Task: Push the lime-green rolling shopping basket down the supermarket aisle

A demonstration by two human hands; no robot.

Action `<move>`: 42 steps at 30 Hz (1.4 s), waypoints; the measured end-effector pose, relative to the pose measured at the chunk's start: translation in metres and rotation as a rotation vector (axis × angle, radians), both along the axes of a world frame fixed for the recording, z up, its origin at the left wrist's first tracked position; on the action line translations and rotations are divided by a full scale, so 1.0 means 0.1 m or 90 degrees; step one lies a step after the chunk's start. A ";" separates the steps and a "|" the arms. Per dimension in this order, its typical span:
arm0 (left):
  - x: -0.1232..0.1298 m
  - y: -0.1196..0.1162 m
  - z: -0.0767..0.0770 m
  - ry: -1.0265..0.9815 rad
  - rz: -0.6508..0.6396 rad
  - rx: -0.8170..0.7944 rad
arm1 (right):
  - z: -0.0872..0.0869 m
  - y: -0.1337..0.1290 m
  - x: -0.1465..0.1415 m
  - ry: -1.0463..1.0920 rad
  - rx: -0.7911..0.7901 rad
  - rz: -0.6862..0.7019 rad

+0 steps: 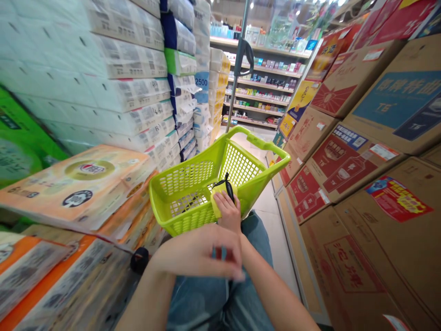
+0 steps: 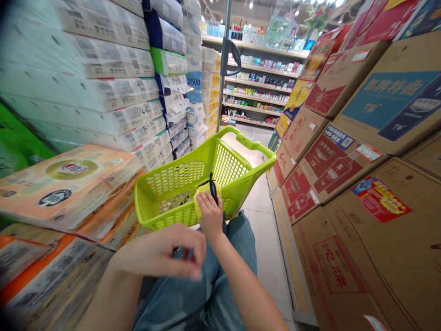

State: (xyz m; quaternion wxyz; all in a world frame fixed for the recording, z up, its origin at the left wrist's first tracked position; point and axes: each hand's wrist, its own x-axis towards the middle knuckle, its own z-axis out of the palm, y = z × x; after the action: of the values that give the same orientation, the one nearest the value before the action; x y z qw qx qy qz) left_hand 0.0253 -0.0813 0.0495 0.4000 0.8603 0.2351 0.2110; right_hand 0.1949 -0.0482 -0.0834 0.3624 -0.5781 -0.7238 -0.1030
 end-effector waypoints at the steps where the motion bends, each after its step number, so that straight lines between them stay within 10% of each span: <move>1: 0.06 0.04 -0.07 0.026 0.068 0.057 | 0.00 0.00 0.00 -0.001 -0.002 0.001; 5: 0.29 0.23 -0.64 0.190 0.423 0.348 | 0.01 -0.02 -0.02 -0.004 -0.012 0.002; 11: 0.30 0.33 -1.26 0.273 0.437 0.452 | 0.12 -0.04 0.29 -0.177 -0.015 0.063; 20: 0.31 0.32 -1.26 0.269 0.446 0.461 | 0.68 0.11 1.66 -0.144 0.031 -0.205; 28: 0.31 0.34 -1.29 0.283 0.444 0.485 | 0.20 0.01 0.19 -0.148 -0.009 -0.033; 31: 0.32 0.33 -1.31 0.280 0.458 0.487 | 0.14 -0.03 0.09 -0.176 -0.020 0.046; 39: 0.30 0.32 -1.29 0.261 0.438 0.471 | 0.66 0.07 1.57 -0.208 -0.007 -0.107; 42: 0.31 0.31 -1.28 0.258 0.440 0.466 | 0.70 0.11 1.63 -0.123 0.004 -0.201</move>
State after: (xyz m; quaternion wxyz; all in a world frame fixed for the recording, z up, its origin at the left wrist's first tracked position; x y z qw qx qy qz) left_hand 0.0560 -0.0499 -0.0789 -0.0713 0.8396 0.4877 0.2284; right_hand 0.3576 -0.0375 -0.0137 0.2725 -0.6708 -0.6552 -0.2155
